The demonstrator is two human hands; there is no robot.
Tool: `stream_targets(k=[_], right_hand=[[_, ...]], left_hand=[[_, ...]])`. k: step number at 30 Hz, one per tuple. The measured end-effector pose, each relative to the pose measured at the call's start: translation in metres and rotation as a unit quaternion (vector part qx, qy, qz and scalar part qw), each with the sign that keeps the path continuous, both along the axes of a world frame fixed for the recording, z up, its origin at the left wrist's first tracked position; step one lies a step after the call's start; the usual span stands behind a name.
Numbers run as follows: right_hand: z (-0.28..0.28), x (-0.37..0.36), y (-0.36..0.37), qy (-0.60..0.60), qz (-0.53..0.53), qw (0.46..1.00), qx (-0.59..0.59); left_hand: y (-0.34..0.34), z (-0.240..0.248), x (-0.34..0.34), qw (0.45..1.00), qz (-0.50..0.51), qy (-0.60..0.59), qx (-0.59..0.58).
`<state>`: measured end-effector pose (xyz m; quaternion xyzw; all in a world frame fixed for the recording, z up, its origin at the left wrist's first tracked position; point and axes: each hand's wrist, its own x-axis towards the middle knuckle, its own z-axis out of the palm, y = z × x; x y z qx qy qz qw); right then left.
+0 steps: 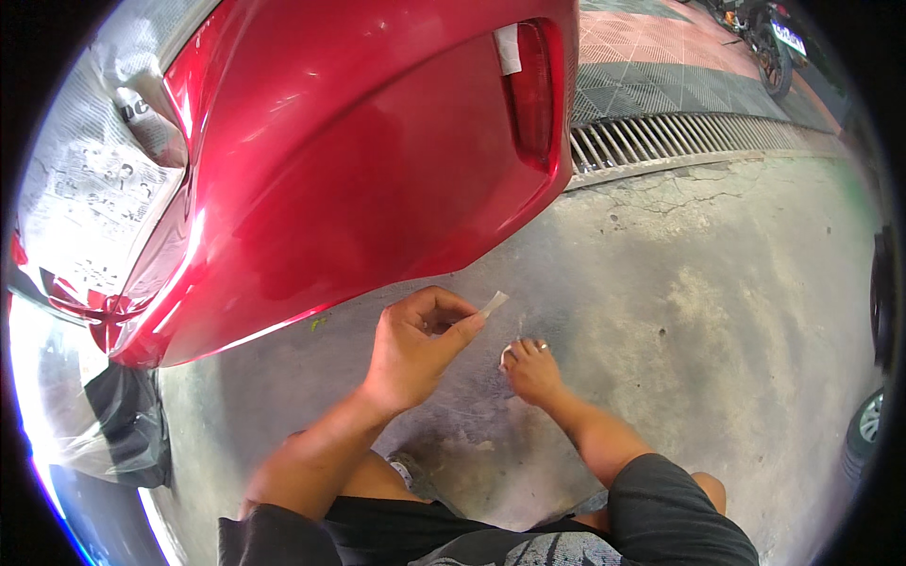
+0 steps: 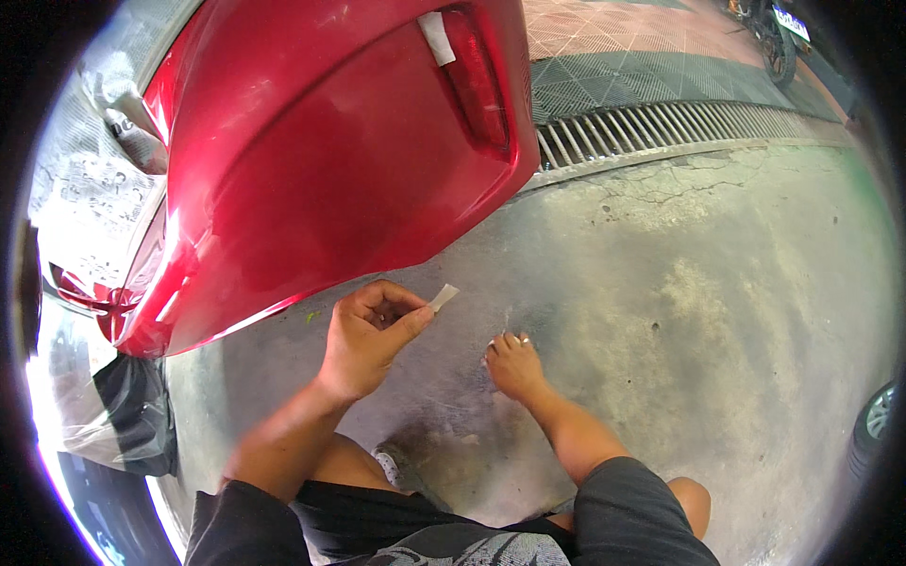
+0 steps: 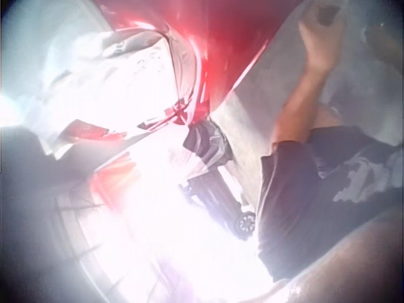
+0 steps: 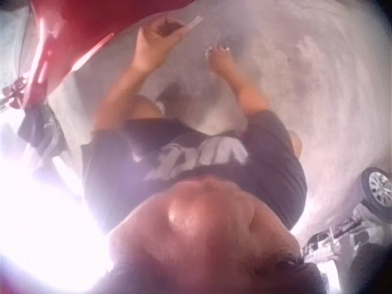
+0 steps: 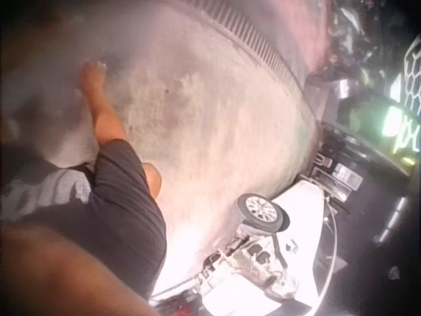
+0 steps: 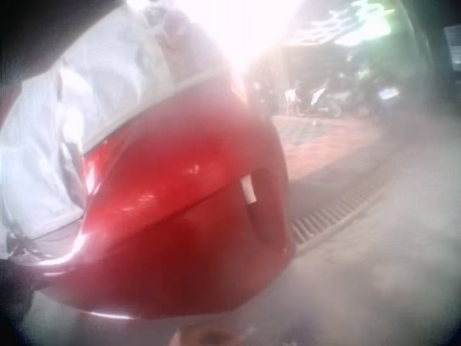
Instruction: The person applies masking tape to the recessed area of a red car bumper. They tear pieces of tape, place them along the edges, and use a utility knife to trim the tape flush with the surface.
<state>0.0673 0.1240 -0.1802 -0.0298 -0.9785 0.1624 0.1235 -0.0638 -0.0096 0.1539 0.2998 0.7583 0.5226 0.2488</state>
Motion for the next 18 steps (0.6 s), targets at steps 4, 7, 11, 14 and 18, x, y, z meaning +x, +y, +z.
stream_targets(k=[4, 7, 11, 14, 18], right_hand=[[0.031, -0.041, 0.047, 0.076, -0.176, 0.952, -0.24], [0.122, -0.076, 0.066, 0.24, -0.229, 0.864, -0.379], [0.242, -0.058, 0.071, 0.271, -0.036, 0.687, -0.673], [0.297, -0.048, 0.046, 0.326, -0.016, 0.655, -0.682], [0.305, -0.052, 0.044, 0.375, -0.033, 0.696, -0.612]], left_hand=[[0.02, -0.021, 0.003, 0.969, -0.005, -0.155, 0.194], [0.024, -0.028, -0.005, 0.921, -0.046, -0.263, 0.284], [0.039, -0.014, -0.008, 0.887, -0.111, -0.304, 0.328], [0.049, -0.015, -0.008, 0.877, -0.129, -0.302, 0.351], [0.052, -0.011, -0.007, 0.871, -0.13, -0.303, 0.364]])
